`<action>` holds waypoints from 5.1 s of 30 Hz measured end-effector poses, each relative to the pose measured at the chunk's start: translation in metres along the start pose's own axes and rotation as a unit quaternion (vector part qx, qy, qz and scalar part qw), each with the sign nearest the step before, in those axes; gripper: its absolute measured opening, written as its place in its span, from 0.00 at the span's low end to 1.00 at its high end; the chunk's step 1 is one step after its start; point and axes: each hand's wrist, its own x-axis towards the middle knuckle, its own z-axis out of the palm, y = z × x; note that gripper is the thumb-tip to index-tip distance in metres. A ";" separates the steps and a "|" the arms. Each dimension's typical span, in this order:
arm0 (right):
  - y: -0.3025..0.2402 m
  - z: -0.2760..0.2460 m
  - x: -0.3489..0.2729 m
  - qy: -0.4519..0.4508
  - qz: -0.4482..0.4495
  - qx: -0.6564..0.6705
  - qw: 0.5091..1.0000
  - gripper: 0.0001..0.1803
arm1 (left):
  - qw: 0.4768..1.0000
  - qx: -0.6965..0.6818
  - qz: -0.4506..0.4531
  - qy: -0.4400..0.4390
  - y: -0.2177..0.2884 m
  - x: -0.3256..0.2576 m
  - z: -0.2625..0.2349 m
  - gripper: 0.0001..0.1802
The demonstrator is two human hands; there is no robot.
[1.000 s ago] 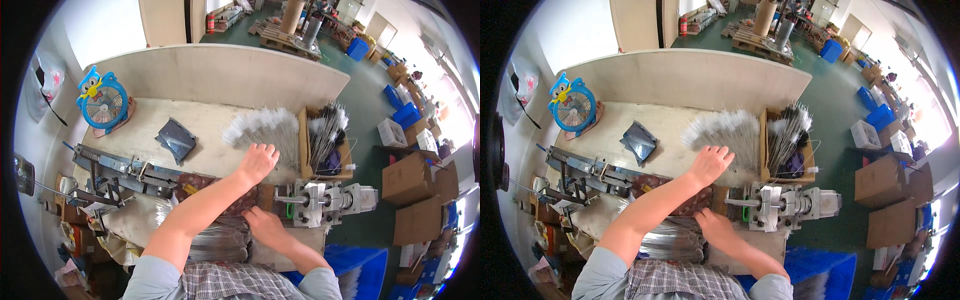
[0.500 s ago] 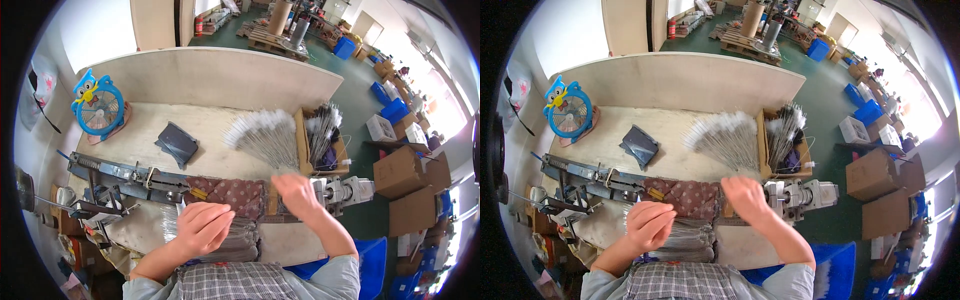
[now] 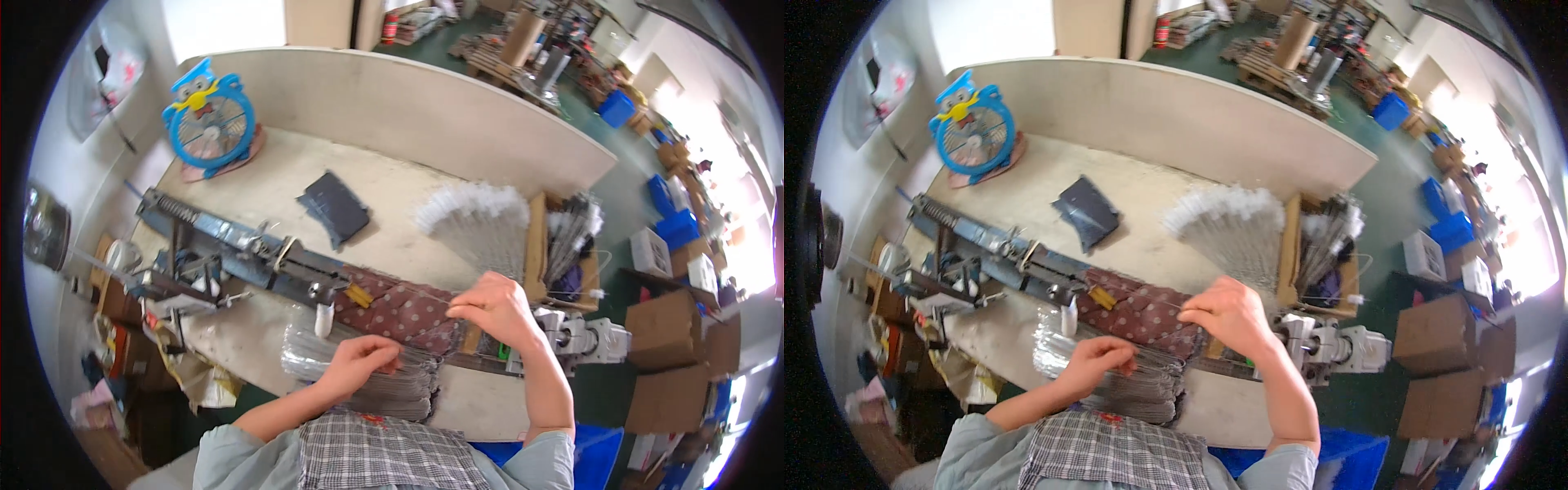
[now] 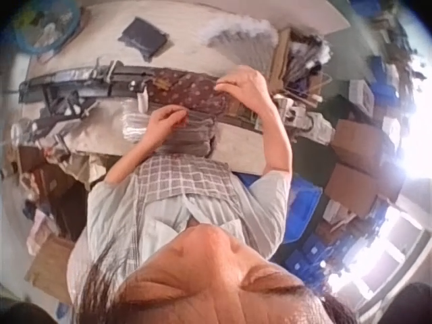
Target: Assembling small white brush heads onto plastic components using an industrial assembly machine on a factory floor.
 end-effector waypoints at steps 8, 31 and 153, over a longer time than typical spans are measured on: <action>-0.040 0.095 0.066 0.071 -0.111 0.035 0.991 0.05 | 0.844 -0.494 -0.168 0.123 0.005 0.015 -0.068 0.30; -0.056 0.089 0.023 0.145 -0.111 -0.008 0.983 0.05 | 0.976 -0.118 0.130 0.132 -0.007 0.037 -0.031 0.15; -0.050 0.092 0.026 0.200 -0.105 -0.051 0.973 0.13 | 0.930 -0.304 0.136 0.157 0.014 0.040 0.006 0.11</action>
